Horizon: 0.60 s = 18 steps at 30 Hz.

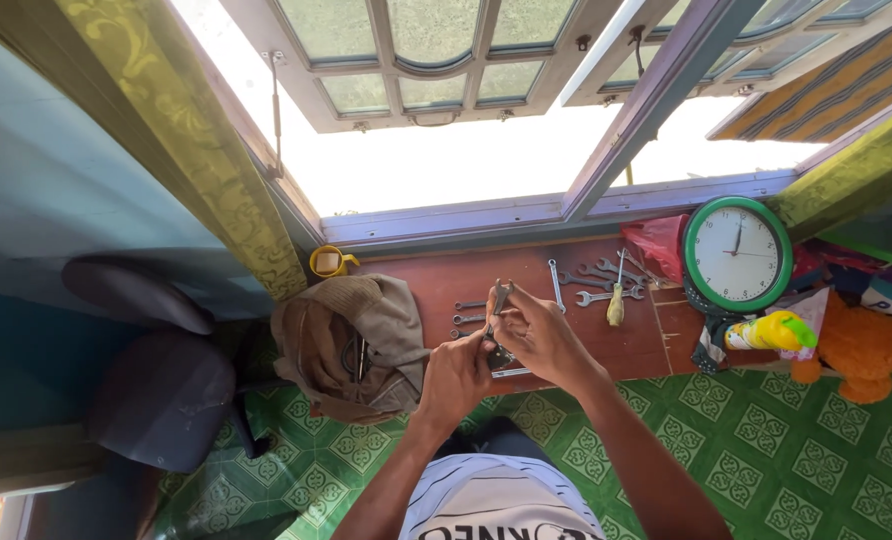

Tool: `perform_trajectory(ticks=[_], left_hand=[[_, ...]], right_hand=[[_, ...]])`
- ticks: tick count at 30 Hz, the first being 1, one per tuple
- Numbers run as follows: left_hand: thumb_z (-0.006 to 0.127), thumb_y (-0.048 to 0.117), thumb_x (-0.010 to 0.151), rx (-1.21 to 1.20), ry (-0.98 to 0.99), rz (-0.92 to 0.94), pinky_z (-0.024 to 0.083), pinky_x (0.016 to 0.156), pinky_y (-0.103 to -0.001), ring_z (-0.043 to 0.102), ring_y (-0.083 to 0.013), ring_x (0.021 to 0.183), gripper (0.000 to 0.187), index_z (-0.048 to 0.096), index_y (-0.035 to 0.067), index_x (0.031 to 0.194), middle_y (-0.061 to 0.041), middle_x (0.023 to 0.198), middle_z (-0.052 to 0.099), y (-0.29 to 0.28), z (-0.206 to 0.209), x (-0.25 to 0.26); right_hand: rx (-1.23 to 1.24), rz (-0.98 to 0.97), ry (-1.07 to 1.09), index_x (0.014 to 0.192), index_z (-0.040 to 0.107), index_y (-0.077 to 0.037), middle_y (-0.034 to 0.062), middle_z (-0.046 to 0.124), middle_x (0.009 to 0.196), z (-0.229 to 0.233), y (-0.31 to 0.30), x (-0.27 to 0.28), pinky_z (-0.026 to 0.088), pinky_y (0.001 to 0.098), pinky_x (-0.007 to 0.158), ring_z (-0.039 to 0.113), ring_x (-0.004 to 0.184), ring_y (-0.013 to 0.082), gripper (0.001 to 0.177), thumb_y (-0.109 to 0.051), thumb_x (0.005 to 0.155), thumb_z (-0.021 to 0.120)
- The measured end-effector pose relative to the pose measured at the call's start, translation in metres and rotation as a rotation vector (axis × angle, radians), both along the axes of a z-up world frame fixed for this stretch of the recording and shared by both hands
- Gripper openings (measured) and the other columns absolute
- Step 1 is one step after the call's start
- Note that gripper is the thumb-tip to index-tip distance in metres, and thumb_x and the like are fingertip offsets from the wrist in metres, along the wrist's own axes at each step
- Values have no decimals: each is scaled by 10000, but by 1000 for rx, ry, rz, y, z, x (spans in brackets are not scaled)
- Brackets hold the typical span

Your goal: Organize various sizes of wrenches and small mechanical components on a table.

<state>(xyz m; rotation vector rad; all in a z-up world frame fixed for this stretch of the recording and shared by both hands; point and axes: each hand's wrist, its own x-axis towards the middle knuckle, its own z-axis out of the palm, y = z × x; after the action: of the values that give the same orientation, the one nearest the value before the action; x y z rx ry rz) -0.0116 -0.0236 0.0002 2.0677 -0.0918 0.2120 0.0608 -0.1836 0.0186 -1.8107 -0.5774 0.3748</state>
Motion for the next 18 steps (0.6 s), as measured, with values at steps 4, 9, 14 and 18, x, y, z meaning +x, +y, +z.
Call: perform_trajectory(ticks=[4, 9, 14, 18], left_hand=[[590, 67, 938, 15, 31, 55, 447, 542, -529, 606, -455, 645, 75, 658, 48, 911, -230, 670, 603, -11, 4, 2], [588, 118, 975, 93, -67, 106, 485, 589, -509, 646, -410, 677, 140, 590, 27, 869, -197, 701, 637, -31, 1, 11], [606, 141, 978, 172, -51, 102, 497, 650, -507, 653, -392, 710, 182, 586, 29, 837, -186, 712, 647, -54, 3, 17], [604, 137, 966, 178, -67, 73, 499, 655, -506, 654, -392, 727, 140, 599, 27, 879, -183, 768, 664, -71, -5, 15]], right_hand=[[56, -70, 141, 1140, 605, -9, 31, 664, 893, -13, -5, 3, 618, 274, 787, 694, 885, 84, 162, -42, 984, 635], [480, -190, 160, 1177, 571, 2, 66, 696, 991, -26, -15, 10, 582, 297, 894, 701, 986, 127, 254, 25, 938, 652], [509, -256, 180, 1128, 593, 32, 76, 679, 1007, -44, -41, 17, 571, 312, 889, 687, 973, 138, 206, 64, 938, 663], [475, -242, 292, 1056, 564, 19, 76, 681, 1003, -50, -57, 22, 551, 304, 862, 676, 939, 130, 138, 74, 948, 632]])
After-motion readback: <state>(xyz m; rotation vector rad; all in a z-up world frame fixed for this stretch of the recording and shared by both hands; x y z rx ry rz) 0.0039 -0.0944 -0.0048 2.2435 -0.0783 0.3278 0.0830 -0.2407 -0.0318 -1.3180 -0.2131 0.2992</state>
